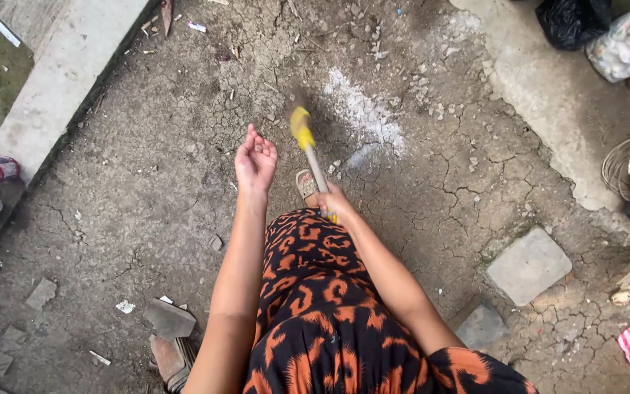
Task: Sweeping dirt and debris in an outdoor backyard area using a broom.
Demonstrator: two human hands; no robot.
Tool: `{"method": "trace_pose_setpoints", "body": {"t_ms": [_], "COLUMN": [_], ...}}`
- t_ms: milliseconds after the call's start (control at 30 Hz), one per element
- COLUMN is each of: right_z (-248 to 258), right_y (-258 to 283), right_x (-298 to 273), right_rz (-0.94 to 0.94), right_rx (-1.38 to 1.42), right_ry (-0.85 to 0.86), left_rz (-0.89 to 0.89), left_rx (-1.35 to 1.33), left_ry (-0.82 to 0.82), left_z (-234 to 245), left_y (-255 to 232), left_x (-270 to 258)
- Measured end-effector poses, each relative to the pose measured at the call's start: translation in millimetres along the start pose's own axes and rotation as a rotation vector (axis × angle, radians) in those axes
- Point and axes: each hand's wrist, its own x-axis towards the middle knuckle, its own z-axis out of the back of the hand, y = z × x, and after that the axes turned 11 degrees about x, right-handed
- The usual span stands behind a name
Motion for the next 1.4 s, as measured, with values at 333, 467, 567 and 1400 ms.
{"method": "trace_pose_setpoints", "body": {"t_ms": [333, 467, 567, 1400], "right_z": [59.0, 140.5, 177.1, -25.2], "right_y": [82.7, 106.9, 114.9, 191.3], "right_x": [10.4, 98.2, 152.9, 199.3], "right_rz": [0.364, 0.399, 0.285, -0.055], "right_rx": [-0.197, -0.290, -0.394, -0.375], "right_ry": [-0.180, -0.437, -0.439, 0.271], "left_rz": [-0.025, -0.101, -0.150, -0.371], "left_rx": [-0.072, -0.107, -0.112, -0.215], "left_ry": [0.048, 0.020, -0.017, -0.094], "left_z": [3.6, 26.9, 41.4, -6.2], "left_y": [-27.2, -51.0, -61.9, -69.1], "left_x": [-0.1, -9.9, -11.4, 45.0]}}
